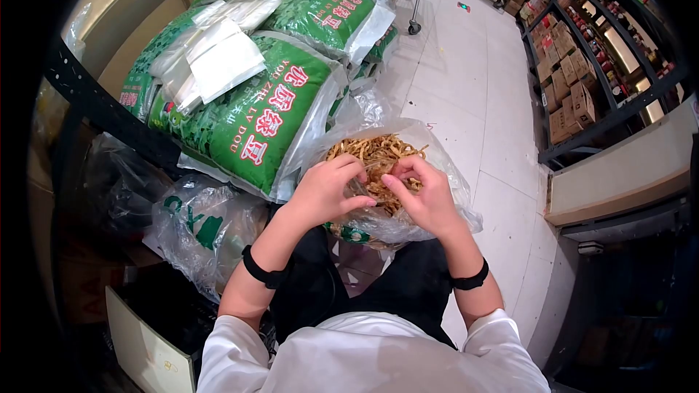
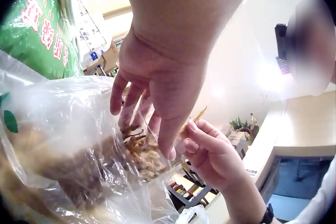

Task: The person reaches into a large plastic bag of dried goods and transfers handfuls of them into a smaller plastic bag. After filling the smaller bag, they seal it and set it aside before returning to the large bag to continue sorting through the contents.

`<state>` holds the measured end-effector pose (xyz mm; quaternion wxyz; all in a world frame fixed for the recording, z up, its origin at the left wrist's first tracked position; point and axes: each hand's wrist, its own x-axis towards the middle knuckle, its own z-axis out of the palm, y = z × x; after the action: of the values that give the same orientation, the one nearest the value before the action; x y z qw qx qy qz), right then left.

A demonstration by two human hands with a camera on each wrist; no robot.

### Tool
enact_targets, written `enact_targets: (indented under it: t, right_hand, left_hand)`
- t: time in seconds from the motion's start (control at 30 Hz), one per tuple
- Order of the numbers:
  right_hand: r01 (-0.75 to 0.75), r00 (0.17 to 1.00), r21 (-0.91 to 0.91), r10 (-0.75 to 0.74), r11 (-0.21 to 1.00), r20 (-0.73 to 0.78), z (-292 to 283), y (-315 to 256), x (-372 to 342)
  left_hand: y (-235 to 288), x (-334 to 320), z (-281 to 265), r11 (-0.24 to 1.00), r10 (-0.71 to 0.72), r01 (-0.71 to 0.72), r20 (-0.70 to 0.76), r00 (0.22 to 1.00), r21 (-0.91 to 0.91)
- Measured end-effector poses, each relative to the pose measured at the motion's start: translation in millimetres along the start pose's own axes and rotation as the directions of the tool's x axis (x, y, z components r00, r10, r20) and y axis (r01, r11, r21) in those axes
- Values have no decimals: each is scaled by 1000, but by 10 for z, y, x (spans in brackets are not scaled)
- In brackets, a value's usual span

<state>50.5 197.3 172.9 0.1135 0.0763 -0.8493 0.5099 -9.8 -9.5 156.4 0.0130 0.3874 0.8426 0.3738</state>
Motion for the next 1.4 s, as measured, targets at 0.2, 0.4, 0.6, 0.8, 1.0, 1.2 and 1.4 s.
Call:
enact_targets:
  t: [0.2,0.4,0.6,0.8,1.0,1.2,1.4]
  right_hand:
    - [250,968,-314,-231,916,96,2,65,62]
    - [241,970,-381,-215,893,109,14,122,45]
    - [138,987,-227,-117,964,106,-103,38,17]
    - [243,963,-361,-179,900,201,-142,103,89]
    - [205,939,-449,-44,870,342,-55,151,202]
    - [190,950,-254,-112,948,292,-122,62,170]
    - [145,988,-237,-126,961,92,-283,-132,130]
  left_hand:
    - [-5,6,24,1000,9,-9,1,1000,-27]
    - [-51,-1,46,999,23,-23,6,1000,-25]
    - [-49,-8,-25,999,11,-11,13,1000,-48]
    - [-93,-19,5,999,33,-33,-11,999,-40]
    - [16,-5,11,999,21,-21,19,1000,-25]
    - [-57,-12,12,999,37,-36,6,999,-37]
    - [2,-26,-28,999,36,-36,7,999,-41]
